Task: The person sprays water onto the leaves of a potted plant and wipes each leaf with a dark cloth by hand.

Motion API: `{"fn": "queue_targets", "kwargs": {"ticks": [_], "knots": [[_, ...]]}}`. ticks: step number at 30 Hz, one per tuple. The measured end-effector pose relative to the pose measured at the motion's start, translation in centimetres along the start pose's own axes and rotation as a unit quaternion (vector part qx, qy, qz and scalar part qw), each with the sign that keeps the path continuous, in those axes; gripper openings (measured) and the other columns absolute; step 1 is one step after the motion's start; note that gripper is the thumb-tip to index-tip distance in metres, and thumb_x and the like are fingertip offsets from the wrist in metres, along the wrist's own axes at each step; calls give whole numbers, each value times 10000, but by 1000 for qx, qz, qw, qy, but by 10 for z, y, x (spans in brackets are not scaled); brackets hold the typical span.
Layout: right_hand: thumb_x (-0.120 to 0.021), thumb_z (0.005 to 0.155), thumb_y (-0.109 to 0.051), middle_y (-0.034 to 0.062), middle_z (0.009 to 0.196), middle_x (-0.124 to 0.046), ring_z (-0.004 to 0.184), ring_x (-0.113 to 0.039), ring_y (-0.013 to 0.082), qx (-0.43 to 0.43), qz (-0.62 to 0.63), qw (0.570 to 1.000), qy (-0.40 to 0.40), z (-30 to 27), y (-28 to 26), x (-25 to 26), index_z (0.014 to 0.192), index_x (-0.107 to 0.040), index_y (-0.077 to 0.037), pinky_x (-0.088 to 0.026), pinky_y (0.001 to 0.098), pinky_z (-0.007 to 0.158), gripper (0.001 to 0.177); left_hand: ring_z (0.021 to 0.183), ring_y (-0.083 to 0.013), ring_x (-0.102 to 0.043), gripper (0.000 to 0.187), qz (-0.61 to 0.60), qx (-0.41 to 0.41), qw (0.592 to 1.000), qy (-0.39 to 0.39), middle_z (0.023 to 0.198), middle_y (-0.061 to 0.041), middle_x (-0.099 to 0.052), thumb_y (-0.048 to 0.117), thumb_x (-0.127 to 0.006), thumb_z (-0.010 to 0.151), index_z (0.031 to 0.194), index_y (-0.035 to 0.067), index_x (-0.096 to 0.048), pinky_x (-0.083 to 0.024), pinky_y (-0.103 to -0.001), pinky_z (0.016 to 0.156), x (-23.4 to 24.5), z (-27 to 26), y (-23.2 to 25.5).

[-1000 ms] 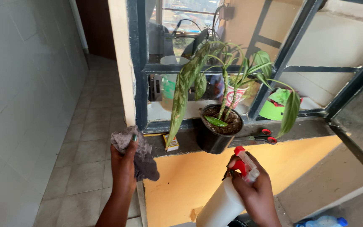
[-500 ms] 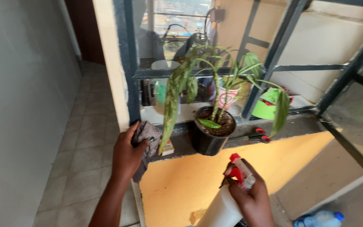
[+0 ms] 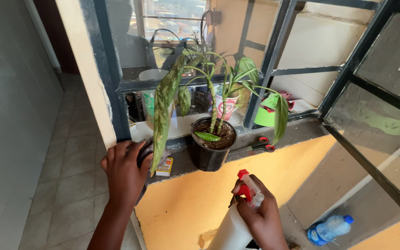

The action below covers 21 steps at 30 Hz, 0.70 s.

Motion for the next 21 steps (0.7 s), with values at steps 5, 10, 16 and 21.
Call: {"fn": "queue_targets", "kwargs": {"ticks": [5,10,16,21], "knots": [[-567,732,124,66,880,-616,821,-571,145,10,2,1000,6,0,2,2,959,-648,-14,-443,285,760,278,1144,-268,-576,340,-68,11,996,50,1185,-25,-642,192,-764,857,1193,156,-728,-380,-497,967,2,-4,16],[-554,713,135,76,894,-612,833,-585,152,33,-18,999,3,1,7,3,942,-643,-11,-461,283,781,285,1082,-244,-631,269,-241,-75,967,40,1134,-57,-684,181,-757,914,1176,124,-730,-486,-411,956,-11,-3,77],[-536,707,149,73,904,-596,846,-567,149,44,9,999,-11,0,7,1,940,-637,-4,-446,278,781,296,1041,-350,-615,212,-293,-117,949,-4,1070,-109,-694,71,-733,886,1097,62,-725,-490,-439,927,-29,47,107],[-520,702,152,56,907,-602,840,-566,130,36,37,998,-21,2,7,3,942,-639,-3,-453,265,763,309,994,-343,-623,168,-267,-109,955,-71,987,-89,-716,65,-768,807,970,104,-752,-492,-444,886,-38,68,109]]}}
Point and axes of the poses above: each hand's wrist, its own z-axis towards the middle knuckle, its own x-axis out of the back of the hand, y = z × x, the point moved 2 cm from there along z, towards the middle knuckle
